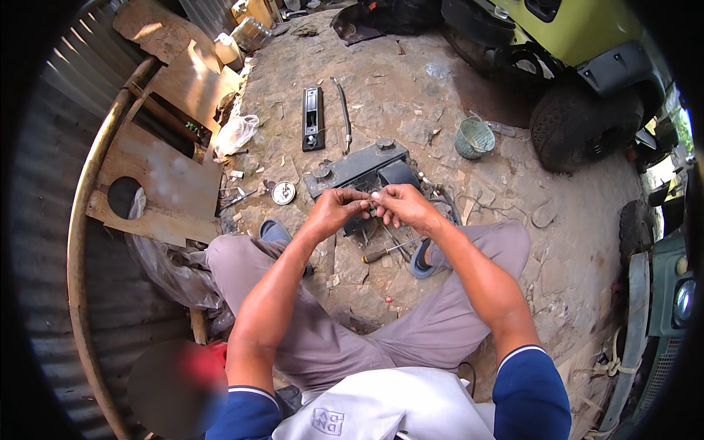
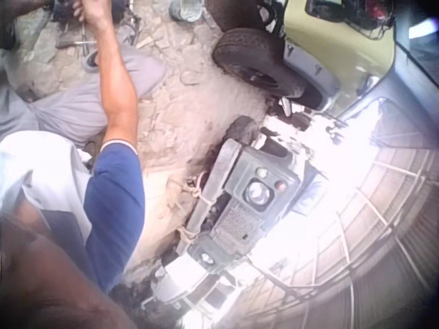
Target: The person manipulates a blower motor assembly while sitting on the ground, using a screwdriver and wiping the components with a cloth.
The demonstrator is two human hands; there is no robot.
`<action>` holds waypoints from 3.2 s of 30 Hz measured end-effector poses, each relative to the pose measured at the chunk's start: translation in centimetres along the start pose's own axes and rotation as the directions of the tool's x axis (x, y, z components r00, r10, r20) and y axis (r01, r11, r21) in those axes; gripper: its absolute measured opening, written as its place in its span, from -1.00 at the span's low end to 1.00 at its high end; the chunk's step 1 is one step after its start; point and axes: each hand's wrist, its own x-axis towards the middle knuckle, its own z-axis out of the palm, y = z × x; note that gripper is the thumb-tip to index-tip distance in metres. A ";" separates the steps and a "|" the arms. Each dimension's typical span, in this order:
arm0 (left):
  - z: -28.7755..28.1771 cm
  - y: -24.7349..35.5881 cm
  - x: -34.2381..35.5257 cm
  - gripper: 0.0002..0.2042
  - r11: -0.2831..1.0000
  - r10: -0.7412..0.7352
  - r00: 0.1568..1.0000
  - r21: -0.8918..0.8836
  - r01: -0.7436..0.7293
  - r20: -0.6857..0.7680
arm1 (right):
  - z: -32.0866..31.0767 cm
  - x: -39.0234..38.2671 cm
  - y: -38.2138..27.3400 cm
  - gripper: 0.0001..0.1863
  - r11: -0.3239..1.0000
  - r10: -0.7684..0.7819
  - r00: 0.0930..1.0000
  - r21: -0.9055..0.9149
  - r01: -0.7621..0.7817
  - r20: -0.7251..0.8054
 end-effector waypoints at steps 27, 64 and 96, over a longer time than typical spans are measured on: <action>-1.3 -1.1 1.8 -0.58 0.990 0.009 1.000 0.143 -0.007 -0.016 | 1.6 2.6 -0.3 -0.73 0.967 -0.177 0.984 -0.193 0.167 -0.037; -0.6 0.0 1.8 -0.67 0.974 0.005 1.000 0.228 -0.006 0.007 | 0.2 2.6 0.4 -0.79 0.944 0.044 0.999 0.327 -0.052 0.032; -1.2 -1.2 2.3 -0.70 0.953 -0.009 0.998 0.303 0.027 -0.060 | 0.2 2.7 0.2 -0.77 0.981 0.017 0.999 0.194 -0.009 -0.036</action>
